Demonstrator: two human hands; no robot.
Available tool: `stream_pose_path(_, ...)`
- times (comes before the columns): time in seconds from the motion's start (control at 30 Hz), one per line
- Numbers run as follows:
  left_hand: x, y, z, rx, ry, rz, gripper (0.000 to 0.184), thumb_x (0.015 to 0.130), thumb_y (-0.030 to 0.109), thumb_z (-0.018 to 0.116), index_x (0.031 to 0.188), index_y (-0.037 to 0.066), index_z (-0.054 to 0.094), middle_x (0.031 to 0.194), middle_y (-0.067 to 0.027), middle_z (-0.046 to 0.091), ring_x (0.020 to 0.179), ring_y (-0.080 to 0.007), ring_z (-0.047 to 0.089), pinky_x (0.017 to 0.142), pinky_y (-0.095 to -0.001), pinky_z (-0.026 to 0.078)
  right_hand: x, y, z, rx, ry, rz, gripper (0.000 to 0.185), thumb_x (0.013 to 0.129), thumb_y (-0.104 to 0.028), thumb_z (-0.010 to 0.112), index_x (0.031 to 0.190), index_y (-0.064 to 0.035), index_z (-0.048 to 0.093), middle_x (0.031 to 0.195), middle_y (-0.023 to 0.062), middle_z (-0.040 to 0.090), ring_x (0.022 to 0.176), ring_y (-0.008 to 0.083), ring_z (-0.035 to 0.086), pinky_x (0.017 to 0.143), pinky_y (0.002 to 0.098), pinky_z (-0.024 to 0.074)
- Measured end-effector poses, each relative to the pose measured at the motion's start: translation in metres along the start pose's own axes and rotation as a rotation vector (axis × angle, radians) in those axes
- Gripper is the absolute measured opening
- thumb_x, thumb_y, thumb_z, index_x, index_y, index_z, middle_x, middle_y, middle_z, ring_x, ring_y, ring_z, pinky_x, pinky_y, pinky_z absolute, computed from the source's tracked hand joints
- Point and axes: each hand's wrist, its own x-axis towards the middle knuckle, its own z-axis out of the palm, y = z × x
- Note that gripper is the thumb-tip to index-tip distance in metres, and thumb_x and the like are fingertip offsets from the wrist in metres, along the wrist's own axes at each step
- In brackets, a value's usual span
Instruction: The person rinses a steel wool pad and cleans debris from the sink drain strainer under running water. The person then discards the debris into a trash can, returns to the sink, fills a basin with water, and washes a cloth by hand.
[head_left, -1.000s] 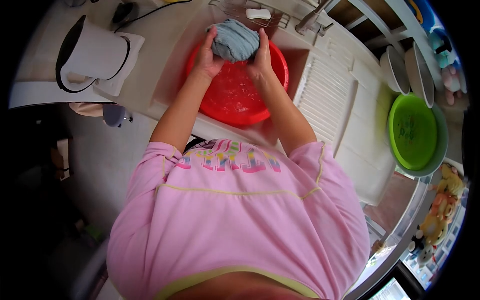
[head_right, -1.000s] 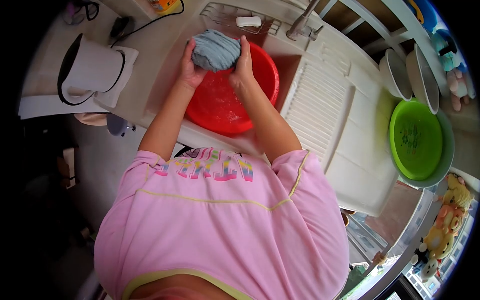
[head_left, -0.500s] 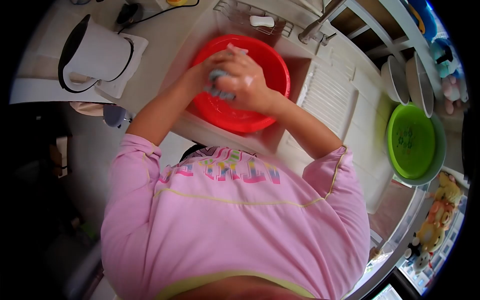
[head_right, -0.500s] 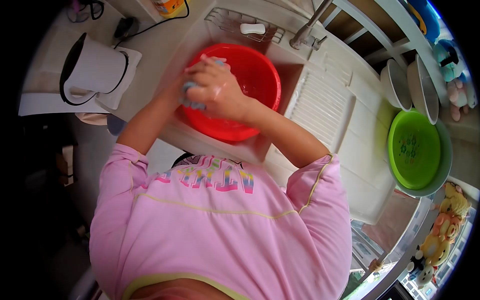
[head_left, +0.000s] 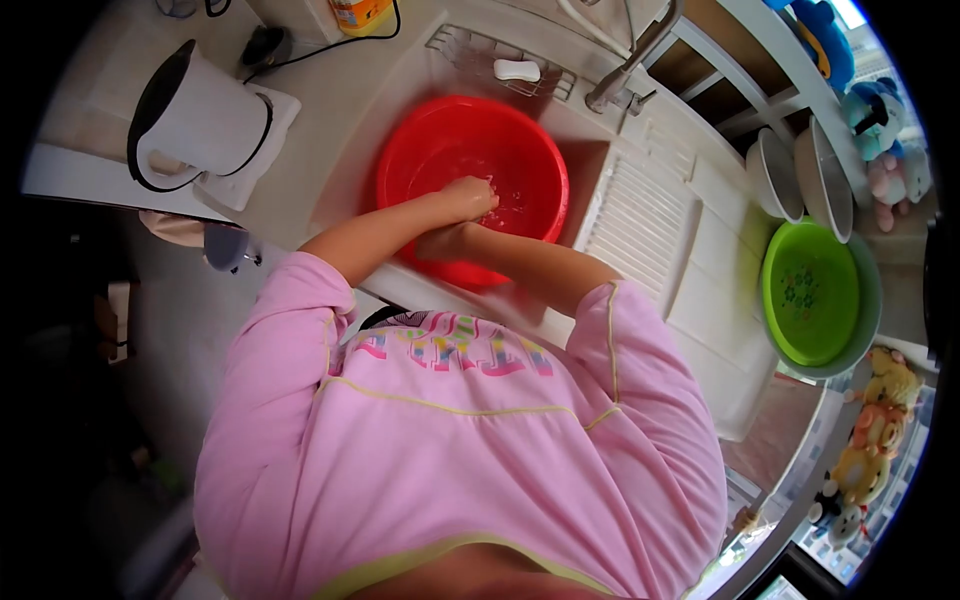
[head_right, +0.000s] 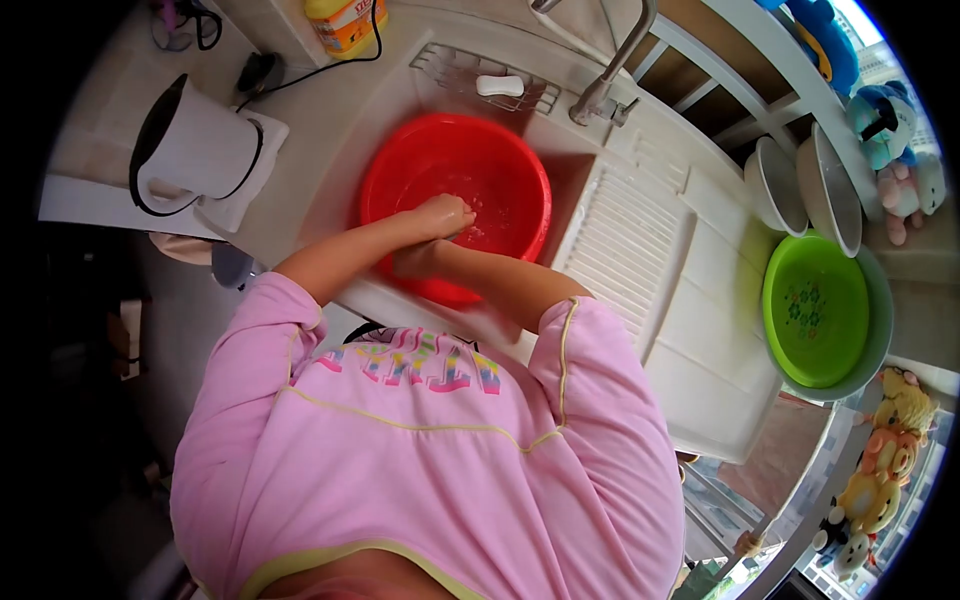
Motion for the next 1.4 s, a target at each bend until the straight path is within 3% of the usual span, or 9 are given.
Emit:
stream_pose_path(0.07, 0.009, -0.019, 0.004, -0.13, 0.007, -0.036, 0.033, 0.079, 0.031, 0.049, 0.065, 0.003, 0.058, 0.065, -0.0136, 0.058, 0.061, -0.0257, 0.056, 0.06, -0.0369, 0.044, 0.0, -0.003, 0.002, -0.005, -0.029, -0.012, 0.021, 0.067, -0.016, 0.055, 0.086, -0.0111, 0.062, 0.09, 0.0106, 0.06, 0.09, 0.0206, 0.056, 0.08, 0.0369, 0.0418)
stream_pose_path(0.13, 0.007, -0.03, -0.007, -0.445, 0.014, -0.189, 0.033, 0.079, 0.033, 0.051, 0.069, 0.003, 0.059, 0.069, -0.0121, 0.06, 0.065, -0.0235, 0.057, 0.062, -0.0364, 0.045, -0.014, -0.011, -0.035, -0.553, -0.236, -0.386, 0.024, 0.066, -0.017, 0.057, 0.089, -0.0114, 0.059, 0.094, 0.0121, 0.059, 0.097, 0.0222, 0.053, 0.085, 0.0379, 0.0391)
stream_pose_path(0.2, -0.005, -0.045, -0.032, -0.939, 0.016, -0.45, 0.033, 0.08, 0.035, 0.053, 0.079, 0.003, 0.061, 0.078, -0.0118, 0.062, 0.074, -0.0222, 0.06, 0.066, -0.0363, 0.047, -0.028, 0.001, -0.046, -0.308, 0.047, -0.43, 0.028, 0.064, -0.017, 0.06, 0.091, -0.0119, 0.056, 0.109, 0.0148, 0.051, 0.108, 0.0268, 0.046, 0.091, 0.0371, 0.0352)
stream_pose_path(0.27, -0.028, -0.081, -0.053, -1.308, 0.106, -0.33, 0.034, 0.08, 0.04, 0.055, 0.079, 0.006, 0.06, 0.074, -0.0069, 0.061, 0.068, -0.0175, 0.059, 0.065, -0.0336, 0.048, -0.062, 0.001, -0.068, -0.151, 0.431, -0.351, 0.033, 0.066, -0.016, 0.061, 0.098, -0.0132, 0.056, 0.117, 0.015, 0.047, 0.112, 0.0283, 0.042, 0.092, 0.036, 0.0346)
stream_pose_path(0.33, -0.048, -0.096, -0.066, -1.636, 0.394, -0.408, 0.039, 0.079, 0.041, 0.055, 0.093, 0.005, 0.057, 0.086, -0.0079, 0.061, 0.08, -0.0201, 0.058, 0.075, -0.0341, 0.047, -0.095, 0.004, -0.071, -0.092, 0.699, 0.021, 0.041, 0.069, -0.014, 0.063, 0.109, -0.0132, 0.052, 0.122, 0.0169, 0.04, 0.116, 0.0314, 0.036, 0.096, 0.0368, 0.0318)
stream_pose_path(0.47, -0.086, -0.103, -0.081, -1.949, 0.793, -0.219, 0.047, 0.078, 0.041, 0.057, 0.106, 0.004, 0.05, 0.104, -0.0072, 0.055, 0.097, -0.0204, 0.052, 0.086, -0.0359, 0.041, -0.15, 0.03, 0.011, 1.018, 1.093, 0.634, 0.04, 0.078, -0.013, 0.057, 0.114, -0.0062, 0.044, 0.118, 0.0145, 0.043, 0.109, 0.0265, 0.044, 0.089, 0.0377, 0.0376)
stream_pose_path(0.7, -0.084, -0.115, -0.084, -2.062, 0.982, 0.046, 0.043, 0.083, 0.038, 0.053, 0.111, 0.005, 0.046, 0.105, -0.0066, 0.053, 0.096, -0.0175, 0.051, 0.082, -0.0313, 0.042, -0.14, 0.02, 0.038, 2.155, 0.854, 1.083, 0.031, 0.08, -0.011, 0.052, 0.109, -0.0043, 0.042, 0.104, 0.0141, 0.048, 0.098, 0.0259, 0.048, 0.085, 0.0451, 0.0417)
stream_pose_path(0.97, -0.096, -0.103, -0.092, -2.021, 1.043, -0.02, 0.046, 0.082, 0.04, 0.054, 0.111, 0.004, 0.046, 0.107, -0.0064, 0.051, 0.095, -0.0166, 0.05, 0.079, -0.0319, 0.042, -0.139, 0.028, -0.045, 1.665, 1.175, 0.557, 0.019, 0.075, -0.009, 0.064, 0.083, -0.0024, 0.048, 0.08, 0.0093, 0.057, 0.074, 0.018, 0.057, 0.069, 0.0305, 0.049)
stream_pose_path(1.4, -0.104, -0.094, -0.097, -1.907, 1.116, -0.071, 0.042, 0.079, 0.037, 0.058, 0.104, 0.003, 0.051, 0.094, -0.0059, 0.053, 0.085, -0.016, 0.051, 0.074, -0.0324, 0.042, -0.096, -0.033, -0.121, 0.319, 0.873, 0.623, 0.024, 0.072, -0.013, 0.064, 0.069, -0.0026, 0.042, 0.055, 0.0051, 0.039, 0.049, 0.0102, 0.036, 0.047, 0.0257, 0.0334)
